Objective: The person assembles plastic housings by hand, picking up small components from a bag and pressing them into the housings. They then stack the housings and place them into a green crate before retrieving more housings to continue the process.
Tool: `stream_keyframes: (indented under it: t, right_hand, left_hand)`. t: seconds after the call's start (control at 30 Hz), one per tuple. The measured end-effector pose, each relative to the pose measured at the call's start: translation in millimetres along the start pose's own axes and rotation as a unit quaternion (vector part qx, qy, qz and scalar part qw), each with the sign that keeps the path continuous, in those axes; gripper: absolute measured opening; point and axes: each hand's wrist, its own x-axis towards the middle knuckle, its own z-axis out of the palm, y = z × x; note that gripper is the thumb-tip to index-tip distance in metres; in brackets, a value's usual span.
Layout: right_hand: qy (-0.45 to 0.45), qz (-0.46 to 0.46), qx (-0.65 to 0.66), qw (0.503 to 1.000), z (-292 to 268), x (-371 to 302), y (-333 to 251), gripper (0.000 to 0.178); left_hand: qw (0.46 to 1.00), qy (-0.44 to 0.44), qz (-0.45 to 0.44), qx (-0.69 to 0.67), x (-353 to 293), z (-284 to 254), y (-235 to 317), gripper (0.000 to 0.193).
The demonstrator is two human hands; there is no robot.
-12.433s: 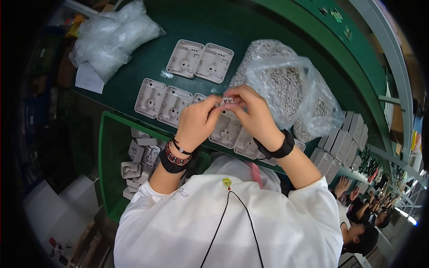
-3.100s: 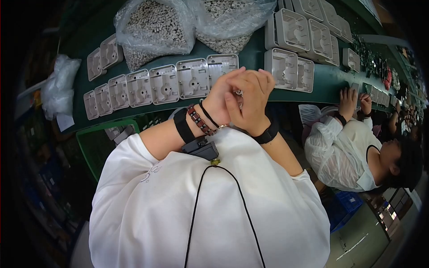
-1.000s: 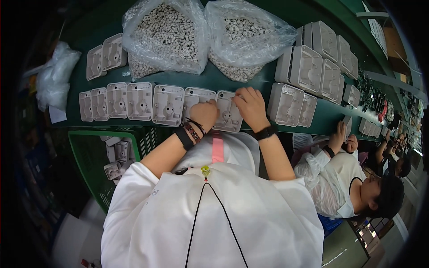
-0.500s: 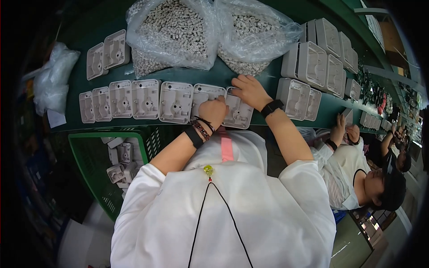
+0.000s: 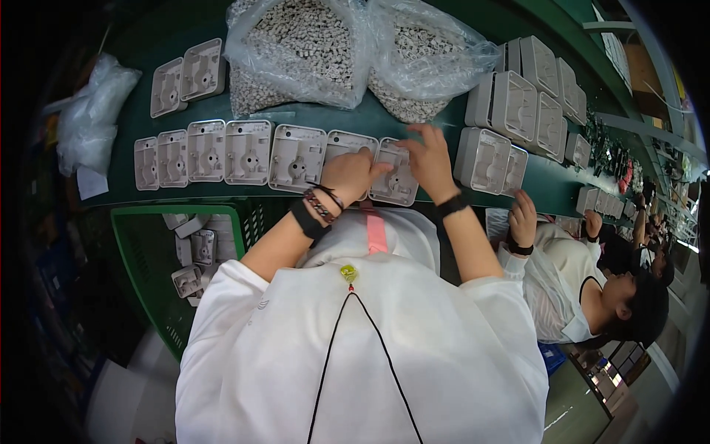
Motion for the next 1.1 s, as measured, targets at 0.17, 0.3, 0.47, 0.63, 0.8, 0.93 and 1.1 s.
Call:
stream_keyframes:
  t: [0.17,0.3,0.47,0.63,0.8,0.93,1.1]
  right_hand:
    - [0.027,0.106,0.19,0.976,-19,-9,-74,0.026]
    - [0.032,0.06,0.217,0.974,-21,-6,-94,0.025]
    - [-0.039,0.104,0.36,0.926,-14,-7,-101,0.024]
    - [-0.086,0.144,0.474,0.865,-22,0,-100,0.02]
    - [-0.035,0.161,0.48,0.862,-23,-3,-97,0.015]
    - [-0.129,0.205,0.477,0.845,-25,-9,-95,0.014]
    - [-0.232,0.317,0.62,0.679,-17,-18,-90,0.022]
  left_hand:
    - [0.886,-0.097,0.009,-0.454,-18,-21,-14,0.055]
    - [0.807,-0.2,-0.013,-0.555,-35,-42,-12,0.063]
    - [0.765,-0.228,-0.116,-0.592,-48,-50,-4,0.067]
    - [0.751,-0.217,-0.106,-0.615,-48,-61,-7,0.062]
    - [0.76,-0.146,-0.114,-0.623,-47,-59,-15,0.043]
    - [0.852,-0.057,-0.01,-0.52,-53,-48,-22,0.024]
    - [0.891,-0.085,0.019,-0.446,-65,-55,-19,0.019]
